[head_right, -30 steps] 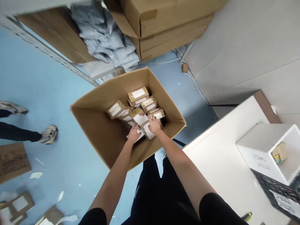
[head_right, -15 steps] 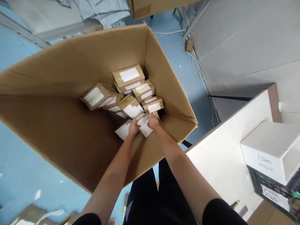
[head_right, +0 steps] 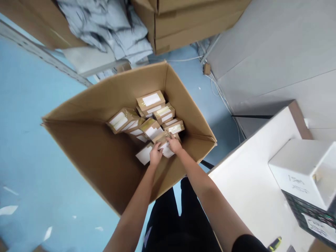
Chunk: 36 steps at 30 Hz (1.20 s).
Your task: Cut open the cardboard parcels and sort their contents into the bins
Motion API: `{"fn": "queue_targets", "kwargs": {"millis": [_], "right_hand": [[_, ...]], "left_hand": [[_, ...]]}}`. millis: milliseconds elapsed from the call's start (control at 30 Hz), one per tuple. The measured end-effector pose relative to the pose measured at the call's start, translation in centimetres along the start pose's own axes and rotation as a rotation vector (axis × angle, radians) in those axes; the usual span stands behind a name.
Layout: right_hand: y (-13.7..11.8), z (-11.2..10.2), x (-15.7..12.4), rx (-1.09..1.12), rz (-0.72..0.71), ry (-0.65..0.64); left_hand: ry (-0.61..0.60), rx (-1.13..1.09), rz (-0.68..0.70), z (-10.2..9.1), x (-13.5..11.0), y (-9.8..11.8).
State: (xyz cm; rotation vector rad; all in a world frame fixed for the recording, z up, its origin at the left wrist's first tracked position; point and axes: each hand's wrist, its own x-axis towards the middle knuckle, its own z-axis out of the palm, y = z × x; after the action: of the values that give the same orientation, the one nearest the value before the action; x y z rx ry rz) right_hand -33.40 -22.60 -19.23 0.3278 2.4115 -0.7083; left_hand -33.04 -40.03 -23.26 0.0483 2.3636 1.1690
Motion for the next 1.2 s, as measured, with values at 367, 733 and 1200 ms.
{"fn": "queue_targets", "kwargs": {"millis": [367, 733, 1200], "right_hand": [[-6.9, -15.2, -13.6, 0.050, -0.207, 0.446], [9.2, -15.0, -42.5, 0.259, 0.109, 0.906], [28.2, 7.1, -65.6, 0.675, 0.913, 1.003]], "left_hand": [[0.297, 0.135, 0.366, -10.7, -6.7, 19.0], [-0.105, 0.169, 0.810, 4.1, -23.5, 32.9], [-0.828, 0.169, 0.778, 33.5, -45.9, 32.7]]}}
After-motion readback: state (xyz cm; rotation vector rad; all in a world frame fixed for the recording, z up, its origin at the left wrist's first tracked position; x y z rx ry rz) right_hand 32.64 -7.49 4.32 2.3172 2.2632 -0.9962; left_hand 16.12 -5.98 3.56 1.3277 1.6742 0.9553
